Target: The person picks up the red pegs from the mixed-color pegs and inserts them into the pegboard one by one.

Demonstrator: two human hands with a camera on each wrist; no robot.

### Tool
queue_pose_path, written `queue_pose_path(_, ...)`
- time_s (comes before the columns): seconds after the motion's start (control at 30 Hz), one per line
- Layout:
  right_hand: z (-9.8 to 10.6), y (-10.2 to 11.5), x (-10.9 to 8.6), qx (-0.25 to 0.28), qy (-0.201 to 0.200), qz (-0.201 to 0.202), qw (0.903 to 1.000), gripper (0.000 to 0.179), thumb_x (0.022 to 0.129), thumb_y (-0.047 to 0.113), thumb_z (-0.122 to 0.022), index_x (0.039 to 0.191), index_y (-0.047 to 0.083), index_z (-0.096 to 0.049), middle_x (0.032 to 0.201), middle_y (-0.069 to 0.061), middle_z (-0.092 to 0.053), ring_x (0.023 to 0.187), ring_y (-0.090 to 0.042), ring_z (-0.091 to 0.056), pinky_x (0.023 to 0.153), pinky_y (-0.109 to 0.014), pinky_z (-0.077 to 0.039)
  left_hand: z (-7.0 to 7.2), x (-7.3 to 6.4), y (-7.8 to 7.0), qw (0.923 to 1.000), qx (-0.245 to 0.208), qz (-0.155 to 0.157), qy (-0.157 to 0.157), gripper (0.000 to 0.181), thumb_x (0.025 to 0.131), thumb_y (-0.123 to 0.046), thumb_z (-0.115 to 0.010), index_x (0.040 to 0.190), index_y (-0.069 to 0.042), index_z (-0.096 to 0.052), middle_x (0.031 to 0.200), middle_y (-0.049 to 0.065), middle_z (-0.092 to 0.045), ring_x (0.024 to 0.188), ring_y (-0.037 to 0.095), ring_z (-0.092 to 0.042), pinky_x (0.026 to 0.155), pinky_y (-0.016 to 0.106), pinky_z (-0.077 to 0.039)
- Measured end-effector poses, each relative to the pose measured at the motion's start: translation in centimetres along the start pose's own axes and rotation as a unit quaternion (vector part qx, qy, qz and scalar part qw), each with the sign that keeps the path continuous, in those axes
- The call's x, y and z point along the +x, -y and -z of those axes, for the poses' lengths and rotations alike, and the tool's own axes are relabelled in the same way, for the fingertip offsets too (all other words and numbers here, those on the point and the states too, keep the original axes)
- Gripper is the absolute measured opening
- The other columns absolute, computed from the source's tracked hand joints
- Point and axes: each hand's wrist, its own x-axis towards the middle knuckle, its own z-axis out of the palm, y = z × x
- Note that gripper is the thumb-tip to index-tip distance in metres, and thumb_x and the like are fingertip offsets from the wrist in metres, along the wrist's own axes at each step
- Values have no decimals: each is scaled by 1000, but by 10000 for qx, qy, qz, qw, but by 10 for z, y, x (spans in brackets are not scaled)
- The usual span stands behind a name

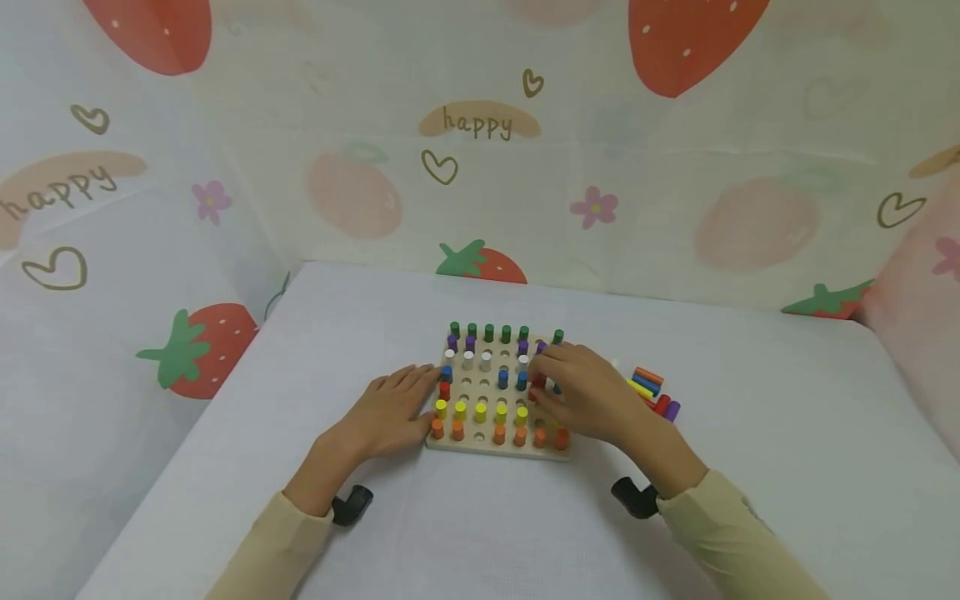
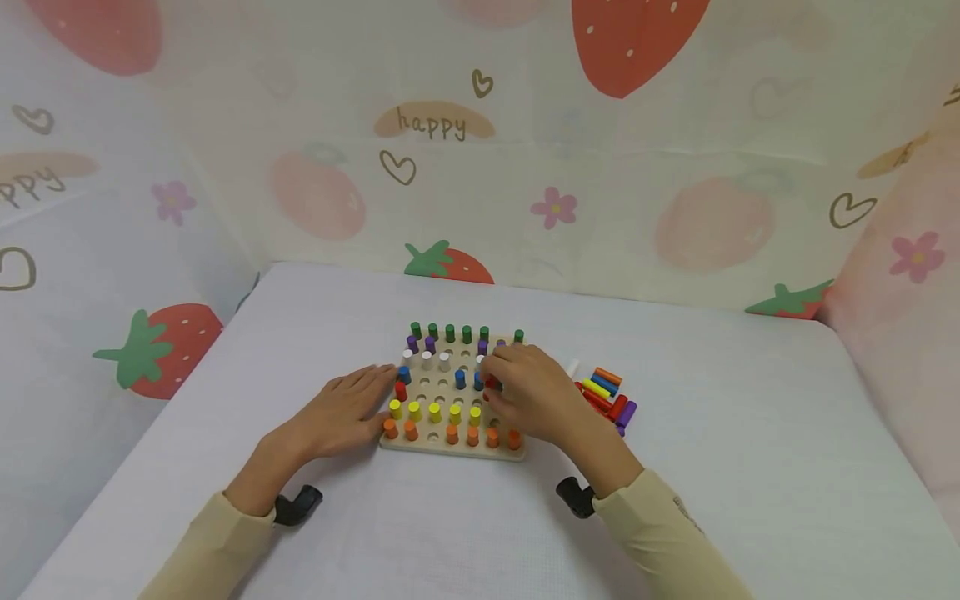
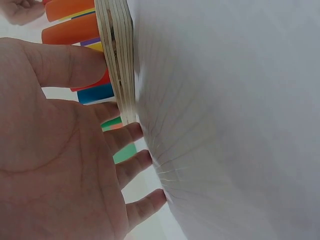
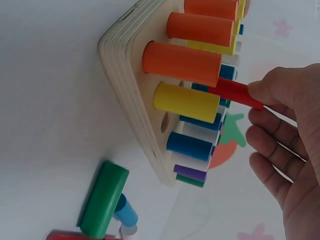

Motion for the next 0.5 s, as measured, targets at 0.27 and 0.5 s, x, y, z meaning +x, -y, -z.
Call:
queue_pose_path(0.27,-5,8,14,15,132,125,9998,13,93,18,-80,105,13,-77,98,2,-72,89,-14,-60,88,-33,-59,0,-1,-2,10000,-27,-1,9,70,105,-33,-45,168,-7,-28,174,16,-32,162,41,-28,130,67,-24)
queue_pose_path(0.5,-12,17,27,90,171,225,9996,11,95,16,-79,105,13,-76,101,1,-74,94,-18,-64,90,-35,-60,2,-1,-2,10000,-16,15,16,70,105,-33,-45,167,-7,-28,174,16,-32,163,41,-27,131,67,-23)
